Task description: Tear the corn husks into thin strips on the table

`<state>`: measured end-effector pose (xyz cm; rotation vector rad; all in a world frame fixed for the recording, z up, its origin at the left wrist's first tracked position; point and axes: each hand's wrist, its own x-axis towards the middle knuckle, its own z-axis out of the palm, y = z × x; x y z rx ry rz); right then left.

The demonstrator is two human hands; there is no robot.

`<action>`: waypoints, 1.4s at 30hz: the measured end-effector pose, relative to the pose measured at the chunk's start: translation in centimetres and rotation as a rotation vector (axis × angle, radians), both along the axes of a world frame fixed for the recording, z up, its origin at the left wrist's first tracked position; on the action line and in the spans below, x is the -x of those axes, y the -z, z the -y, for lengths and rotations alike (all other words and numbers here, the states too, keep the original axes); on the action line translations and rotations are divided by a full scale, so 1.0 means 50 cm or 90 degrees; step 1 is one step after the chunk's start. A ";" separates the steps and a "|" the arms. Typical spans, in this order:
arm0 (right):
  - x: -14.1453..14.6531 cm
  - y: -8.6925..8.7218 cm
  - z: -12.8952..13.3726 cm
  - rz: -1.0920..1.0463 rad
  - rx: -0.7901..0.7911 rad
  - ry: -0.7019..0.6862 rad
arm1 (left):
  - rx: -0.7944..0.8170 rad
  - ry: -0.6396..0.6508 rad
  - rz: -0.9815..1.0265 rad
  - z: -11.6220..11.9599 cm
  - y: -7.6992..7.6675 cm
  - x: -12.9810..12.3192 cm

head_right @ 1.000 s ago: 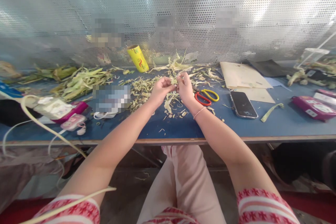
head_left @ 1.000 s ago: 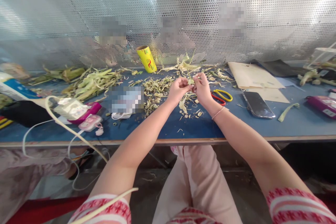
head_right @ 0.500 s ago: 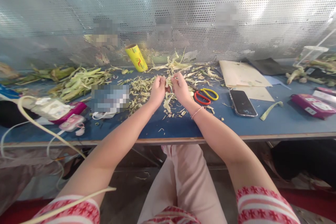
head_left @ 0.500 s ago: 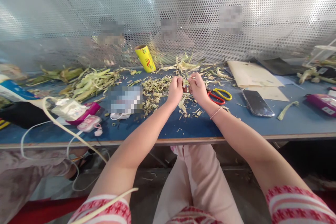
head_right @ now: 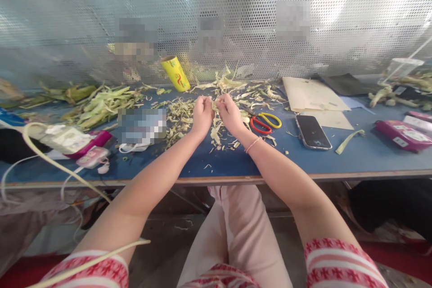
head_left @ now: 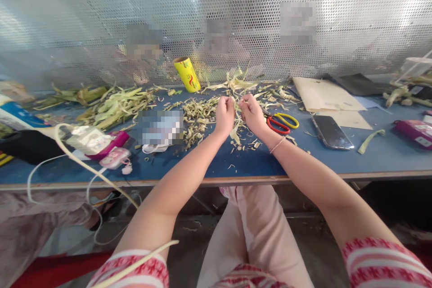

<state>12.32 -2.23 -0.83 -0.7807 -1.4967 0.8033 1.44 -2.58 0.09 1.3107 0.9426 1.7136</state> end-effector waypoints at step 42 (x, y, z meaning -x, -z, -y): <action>0.000 -0.022 0.007 -0.135 0.191 -0.111 | -0.111 -0.065 -0.162 -0.005 -0.007 0.016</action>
